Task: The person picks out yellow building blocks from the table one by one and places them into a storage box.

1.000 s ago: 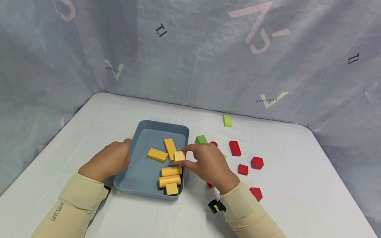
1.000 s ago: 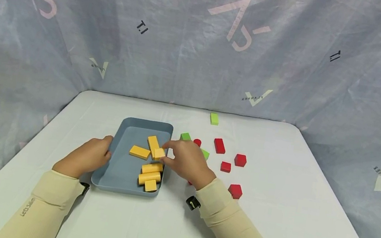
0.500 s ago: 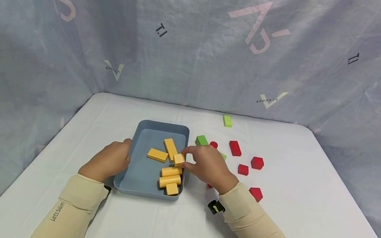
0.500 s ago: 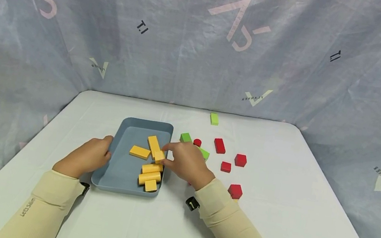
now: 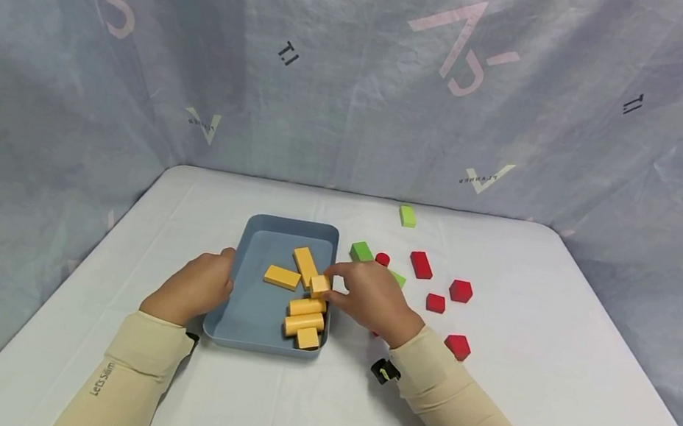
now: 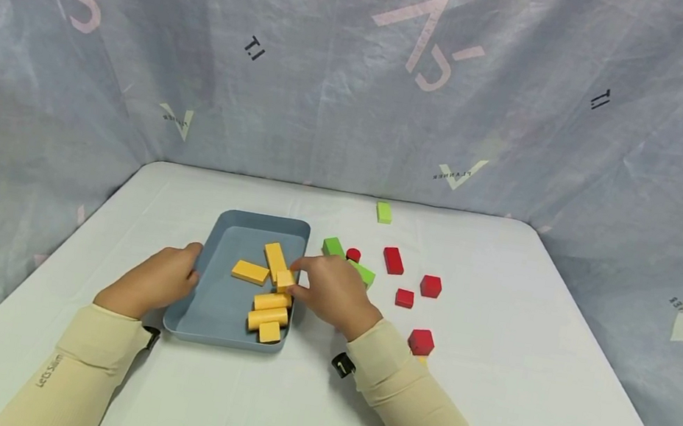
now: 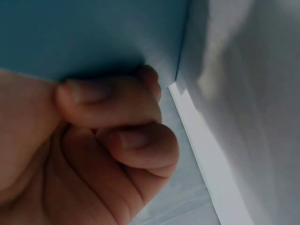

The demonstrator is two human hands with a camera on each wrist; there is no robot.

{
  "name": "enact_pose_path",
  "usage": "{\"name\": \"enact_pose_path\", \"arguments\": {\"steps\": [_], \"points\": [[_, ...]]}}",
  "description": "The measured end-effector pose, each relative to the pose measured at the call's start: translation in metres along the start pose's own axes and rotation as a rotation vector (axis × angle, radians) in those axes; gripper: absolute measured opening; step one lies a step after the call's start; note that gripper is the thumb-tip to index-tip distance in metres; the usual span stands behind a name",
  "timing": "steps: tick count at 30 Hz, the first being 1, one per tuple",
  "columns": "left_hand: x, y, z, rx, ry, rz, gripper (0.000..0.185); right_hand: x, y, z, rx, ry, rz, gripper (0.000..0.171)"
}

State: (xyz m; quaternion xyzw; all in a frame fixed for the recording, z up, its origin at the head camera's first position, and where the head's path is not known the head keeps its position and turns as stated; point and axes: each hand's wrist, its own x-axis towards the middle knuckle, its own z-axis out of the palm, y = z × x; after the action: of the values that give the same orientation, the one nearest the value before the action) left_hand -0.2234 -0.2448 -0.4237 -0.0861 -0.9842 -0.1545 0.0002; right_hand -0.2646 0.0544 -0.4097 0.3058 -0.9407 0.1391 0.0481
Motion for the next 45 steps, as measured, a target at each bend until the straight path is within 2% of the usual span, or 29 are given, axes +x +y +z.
{"name": "enact_pose_path", "arguments": {"steps": [13, 30, 45], "points": [[0.0001, 0.0005, -0.0006, -0.016, -0.009, -0.011, 0.034, 0.0011, -0.0039, 0.0047, -0.001, -0.009, -0.006, 0.038], [0.0002, 0.0005, 0.0001, -0.011, -0.003, -0.004, 0.037, 0.0007, -0.0059, 0.0061, 0.069, -0.055, 0.042, 0.038], [0.0009, 0.0009, -0.0004, -0.011, -0.001, -0.001, 0.033, 0.0007, -0.0043, 0.0082, 0.073, -0.077, 0.068, 0.035]]}}
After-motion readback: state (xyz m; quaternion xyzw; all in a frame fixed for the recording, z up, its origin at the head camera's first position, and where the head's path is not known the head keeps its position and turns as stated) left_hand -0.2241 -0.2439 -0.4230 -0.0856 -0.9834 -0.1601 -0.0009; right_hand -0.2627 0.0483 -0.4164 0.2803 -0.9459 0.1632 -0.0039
